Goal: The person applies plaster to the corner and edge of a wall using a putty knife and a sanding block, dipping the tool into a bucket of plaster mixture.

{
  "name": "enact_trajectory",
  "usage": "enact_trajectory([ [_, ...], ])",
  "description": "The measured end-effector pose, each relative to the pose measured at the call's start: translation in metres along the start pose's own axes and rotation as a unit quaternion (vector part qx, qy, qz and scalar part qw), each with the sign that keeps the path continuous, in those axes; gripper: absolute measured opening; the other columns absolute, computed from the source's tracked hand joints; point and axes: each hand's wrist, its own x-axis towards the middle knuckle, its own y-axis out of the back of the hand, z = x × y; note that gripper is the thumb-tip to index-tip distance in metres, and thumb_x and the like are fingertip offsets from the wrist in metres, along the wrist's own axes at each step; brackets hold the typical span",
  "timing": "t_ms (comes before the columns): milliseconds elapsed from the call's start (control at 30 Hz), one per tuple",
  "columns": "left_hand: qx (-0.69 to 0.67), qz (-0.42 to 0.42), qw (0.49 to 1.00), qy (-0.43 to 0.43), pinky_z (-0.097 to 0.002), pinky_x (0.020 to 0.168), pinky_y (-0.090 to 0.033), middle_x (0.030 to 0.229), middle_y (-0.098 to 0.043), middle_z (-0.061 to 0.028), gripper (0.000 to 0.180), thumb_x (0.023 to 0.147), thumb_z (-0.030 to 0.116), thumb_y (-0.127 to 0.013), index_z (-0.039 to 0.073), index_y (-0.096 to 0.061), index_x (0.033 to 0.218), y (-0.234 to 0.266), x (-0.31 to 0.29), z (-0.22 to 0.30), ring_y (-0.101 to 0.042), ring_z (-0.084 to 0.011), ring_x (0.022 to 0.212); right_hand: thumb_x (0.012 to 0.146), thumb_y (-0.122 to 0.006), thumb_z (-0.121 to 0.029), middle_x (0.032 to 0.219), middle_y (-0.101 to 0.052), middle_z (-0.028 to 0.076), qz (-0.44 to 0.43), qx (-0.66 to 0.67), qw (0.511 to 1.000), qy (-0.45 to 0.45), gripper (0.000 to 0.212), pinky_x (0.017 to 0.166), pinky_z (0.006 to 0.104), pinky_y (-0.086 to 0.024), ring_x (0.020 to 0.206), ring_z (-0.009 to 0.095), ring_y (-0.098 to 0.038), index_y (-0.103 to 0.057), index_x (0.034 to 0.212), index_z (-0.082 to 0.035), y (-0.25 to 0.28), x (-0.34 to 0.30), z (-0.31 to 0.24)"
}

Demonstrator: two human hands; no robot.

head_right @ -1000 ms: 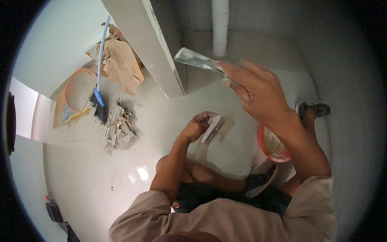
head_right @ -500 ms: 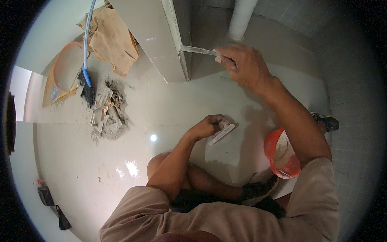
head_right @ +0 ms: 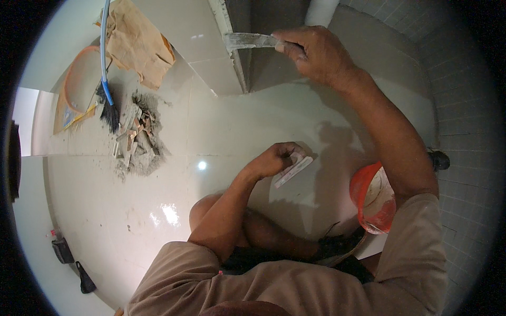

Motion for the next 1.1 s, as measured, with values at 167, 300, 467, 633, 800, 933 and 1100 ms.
enact_trajectory([
  [167,-0.017,-0.009,1.000,-0.021,-0.0317,0.088,-0.050,0.105,-0.072,-0.0075,0.033,0.088,-0.002,-0.055,0.003,-0.069,0.118,0.001,-0.001,-0.004,-0.064,-0.0165,0.096,0.095,-0.072,-0.016,0.094,-0.075,0.020,-0.031,-0.073,0.994,-0.074,0.026,0.073,0.0385,-0.054,0.075,0.029,-0.069,-0.075,0.118,-0.004,0.011,0.003,-0.022],
  [300,0.007,0.009,0.999,-0.038,-0.0315,0.086,-0.051,0.103,-0.072,-0.0074,0.033,0.088,-0.002,-0.055,0.004,-0.070,0.117,0.002,-0.004,-0.003,-0.064,-0.0166,0.094,0.095,-0.072,-0.013,0.097,-0.075,0.018,-0.005,-0.101,0.995,-0.004,0.027,0.074,0.0340,-0.053,0.078,0.025,-0.069,-0.073,0.118,0.001,0.015,-0.015,-0.017],
  [467,-0.002,-0.001,0.999,-0.037,-0.0316,0.081,-0.052,0.101,-0.071,-0.0083,0.033,0.087,-0.002,-0.054,0.003,-0.069,0.116,-0.002,-0.003,0.002,-0.064,-0.0172,0.090,0.094,-0.072,-0.024,0.098,-0.075,0.019,0.001,-0.060,0.998,-0.025,0.028,0.074,0.0439,-0.055,0.081,0.038,-0.071,-0.077,0.118,-0.009,0.008,-0.010,-0.032],
  [633,0.010,-0.010,1.000,-0.024,-0.0316,0.082,-0.052,0.104,-0.071,-0.0086,0.035,0.088,-0.001,-0.055,0.003,-0.068,0.119,-0.001,-0.001,0.001,-0.064,-0.0170,0.091,0.094,-0.072,-0.026,0.105,-0.075,0.020,-0.029,-0.064,0.995,-0.066,0.031,0.081,0.0423,-0.056,0.091,0.037,-0.073,-0.076,0.120,-0.009,0.015,0.001,-0.023],
  [800,0.003,-0.011,1.000,-0.025,-0.0319,0.083,-0.052,0.105,-0.071,-0.0084,0.035,0.089,-0.002,-0.055,0.003,-0.068,0.121,-0.003,0.000,-0.002,-0.064,-0.0166,0.092,0.096,-0.070,-0.027,0.108,-0.075,0.019,0.026,-0.022,0.999,-0.018,0.031,0.084,0.0423,-0.056,0.094,0.037,-0.073,-0.075,0.120,-0.008,0.026,-0.017,-0.001],
  [933,0.014,-0.011,1.000,-0.021,-0.0317,0.084,-0.052,0.104,-0.071,-0.0083,0.035,0.088,-0.002,-0.055,0.002,-0.068,0.120,-0.002,-0.005,0.000,-0.064,-0.0165,0.092,0.096,-0.071,-0.026,0.109,-0.075,0.019,-0.027,-0.052,0.998,-0.016,0.031,0.084,0.0416,-0.056,0.094,0.035,-0.074,-0.075,0.121,-0.008,0.008,0.002,-0.030],
  [1100,0.010,-0.026,0.999,-0.029,-0.0314,0.083,-0.052,0.103,-0.071,-0.0083,0.034,0.089,-0.002,-0.055,0.003,-0.069,0.119,0.001,-0.007,0.003,-0.064,-0.0164,0.092,0.099,-0.069,-0.018,0.113,-0.077,0.012,-0.025,-0.115,0.992,-0.042,0.033,0.076,0.0315,-0.055,0.087,0.018,-0.070,-0.070,0.129,-0.004,0.029,0.001,-0.009],
])
